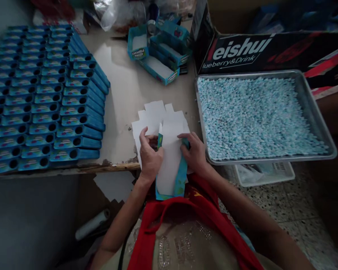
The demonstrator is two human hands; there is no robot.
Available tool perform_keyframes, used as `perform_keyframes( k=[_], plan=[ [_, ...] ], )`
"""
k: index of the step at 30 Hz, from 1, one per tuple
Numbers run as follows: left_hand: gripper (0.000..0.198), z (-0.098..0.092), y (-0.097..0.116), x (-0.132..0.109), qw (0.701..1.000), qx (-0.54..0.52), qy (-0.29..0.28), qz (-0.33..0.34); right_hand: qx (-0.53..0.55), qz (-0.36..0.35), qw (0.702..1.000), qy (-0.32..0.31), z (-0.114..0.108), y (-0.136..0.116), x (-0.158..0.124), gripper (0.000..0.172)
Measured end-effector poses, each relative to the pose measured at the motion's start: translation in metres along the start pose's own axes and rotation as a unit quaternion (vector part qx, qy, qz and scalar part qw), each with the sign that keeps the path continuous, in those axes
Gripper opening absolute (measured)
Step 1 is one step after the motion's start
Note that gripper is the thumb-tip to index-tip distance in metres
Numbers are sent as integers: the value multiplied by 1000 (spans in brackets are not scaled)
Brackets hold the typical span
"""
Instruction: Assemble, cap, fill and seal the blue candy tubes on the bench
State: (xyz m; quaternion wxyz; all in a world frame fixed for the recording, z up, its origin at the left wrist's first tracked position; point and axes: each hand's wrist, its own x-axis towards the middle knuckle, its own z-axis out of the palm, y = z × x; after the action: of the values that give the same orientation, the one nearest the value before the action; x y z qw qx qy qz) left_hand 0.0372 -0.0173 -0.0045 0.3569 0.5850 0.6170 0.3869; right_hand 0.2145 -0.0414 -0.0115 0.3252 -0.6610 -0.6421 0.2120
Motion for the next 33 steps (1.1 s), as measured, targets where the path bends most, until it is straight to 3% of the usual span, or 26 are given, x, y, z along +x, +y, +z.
perform_keyframes(
  k=[5, 8, 13, 15, 20, 24, 28, 33],
  plan=[
    [46, -3, 5, 23, 993, 111, -32, -26, -112, -12, 991, -77, -2, -7, 2, 44],
    [39, -3, 5, 22, 993, 116, -1, -7, -147, -14, 983, -105, -4, -15, 7, 44],
    [53, -6, 1, 15, 998, 65, 12, 0, -182, -43, 973, -136, -4, -33, 17, 42],
    [55, -7, 0, 14, 999, 52, 15, -2, -174, -35, 975, -132, -5, -35, 20, 43],
    [31, -3, 3, 11, 992, 115, 19, 56, -129, -14, 983, -129, -4, -28, 21, 31],
    [30, -6, 9, 7, 991, 126, -1, 49, -100, -26, 989, -109, -4, -22, 20, 31],
    [28, -13, 13, 11, 997, 63, -6, 47, -48, -13, 996, -70, -5, -17, 22, 27],
    [27, -15, 2, 21, 999, -13, -12, 48, 3, 5, 999, -40, 2, -12, 28, 21]
  ],
)
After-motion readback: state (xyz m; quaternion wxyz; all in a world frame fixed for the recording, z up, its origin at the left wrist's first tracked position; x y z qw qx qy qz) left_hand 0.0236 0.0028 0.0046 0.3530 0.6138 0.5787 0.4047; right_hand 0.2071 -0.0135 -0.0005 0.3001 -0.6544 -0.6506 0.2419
